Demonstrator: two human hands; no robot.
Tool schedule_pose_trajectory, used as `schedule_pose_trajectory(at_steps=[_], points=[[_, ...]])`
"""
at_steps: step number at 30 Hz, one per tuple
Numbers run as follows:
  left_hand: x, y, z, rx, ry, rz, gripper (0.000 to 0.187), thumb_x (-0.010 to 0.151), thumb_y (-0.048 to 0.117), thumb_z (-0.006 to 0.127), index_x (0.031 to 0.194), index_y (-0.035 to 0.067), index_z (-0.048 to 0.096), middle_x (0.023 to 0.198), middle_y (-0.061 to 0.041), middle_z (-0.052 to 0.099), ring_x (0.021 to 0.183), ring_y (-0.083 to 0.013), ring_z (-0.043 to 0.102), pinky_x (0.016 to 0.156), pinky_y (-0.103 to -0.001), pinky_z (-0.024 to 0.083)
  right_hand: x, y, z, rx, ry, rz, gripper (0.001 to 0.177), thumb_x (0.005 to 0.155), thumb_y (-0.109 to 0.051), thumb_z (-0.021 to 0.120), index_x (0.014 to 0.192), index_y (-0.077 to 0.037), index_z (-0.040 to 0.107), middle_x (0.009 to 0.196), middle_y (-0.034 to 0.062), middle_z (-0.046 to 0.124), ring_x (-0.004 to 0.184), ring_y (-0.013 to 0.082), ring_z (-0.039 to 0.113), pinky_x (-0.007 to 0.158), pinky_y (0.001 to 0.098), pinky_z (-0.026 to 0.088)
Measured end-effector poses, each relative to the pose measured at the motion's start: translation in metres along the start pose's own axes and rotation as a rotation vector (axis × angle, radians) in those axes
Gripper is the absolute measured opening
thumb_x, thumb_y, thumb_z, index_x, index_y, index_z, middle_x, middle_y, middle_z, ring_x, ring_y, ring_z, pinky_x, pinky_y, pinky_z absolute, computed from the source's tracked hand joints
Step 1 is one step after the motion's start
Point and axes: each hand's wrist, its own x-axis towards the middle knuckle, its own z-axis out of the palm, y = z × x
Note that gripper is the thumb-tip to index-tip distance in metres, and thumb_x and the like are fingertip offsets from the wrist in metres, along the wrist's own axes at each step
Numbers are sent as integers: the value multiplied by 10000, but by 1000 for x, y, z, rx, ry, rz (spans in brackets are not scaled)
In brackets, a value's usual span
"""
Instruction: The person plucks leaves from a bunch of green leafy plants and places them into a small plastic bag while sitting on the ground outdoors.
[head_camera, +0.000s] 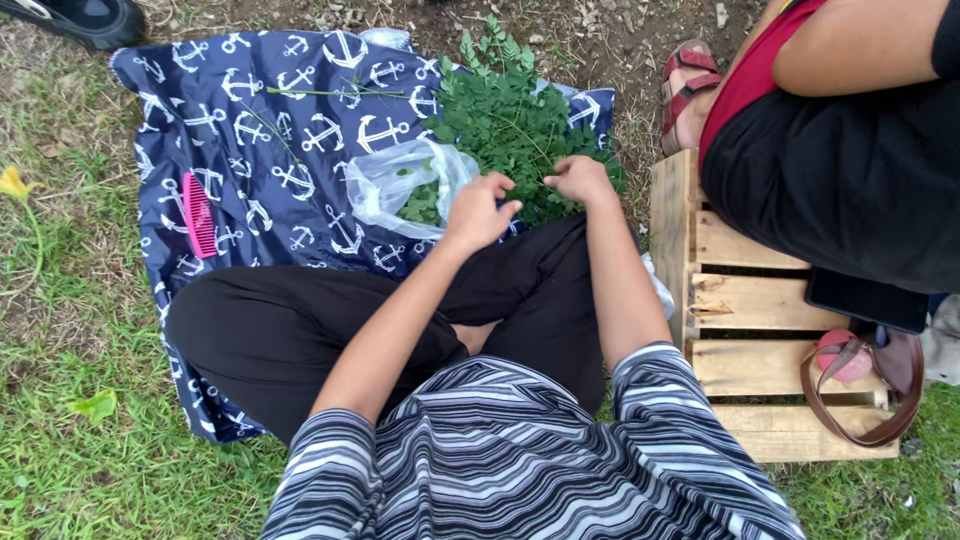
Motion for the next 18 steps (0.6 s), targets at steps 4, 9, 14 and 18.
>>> schedule_pose_trajectory(at_steps=[4, 9, 14, 18], points=[[4, 5, 39, 315, 38, 190, 520, 814, 257, 811, 1296, 158, 644, 1266, -96, 682, 1175, -316, 596, 964, -450, 491, 5, -7, 4, 6, 101, 84, 180, 892, -284, 746, 990, -172, 846, 932, 78, 771, 873, 255, 733, 875, 382, 567], [24, 10, 73, 749, -74, 204, 876, 761, 384, 795, 1511, 126, 422, 1241, -80, 633, 1179, -283, 526, 993, -515, 393, -38, -45, -52, 504, 437, -207, 121, 953, -215, 689, 999, -121, 751, 856, 35, 800, 822, 159, 769, 766, 310, 571], [31, 13, 75, 734, -61, 165, 700, 825, 388, 772, 1430, 142, 520, 1180, -94, 646, 1209, -299, 517, 1001, -494, 385, -72, -71, -107, 213, 842, -351, 63, 961, -153, 706, 983, -105, 739, 902, 38, 799, 813, 184, 752, 743, 355, 501], [35, 29, 63, 623, -50, 136, 551, 886, 370, 756, 1355, 135, 588, 1182, -95, 657, 1217, -304, 525, 971, -477, 401, -74, -70, -137, -52, 906, -482, 81, 944, -175, 775, 995, -113, 781, 945, 94, 778, 919, 264, 705, 932, 389, 440]])
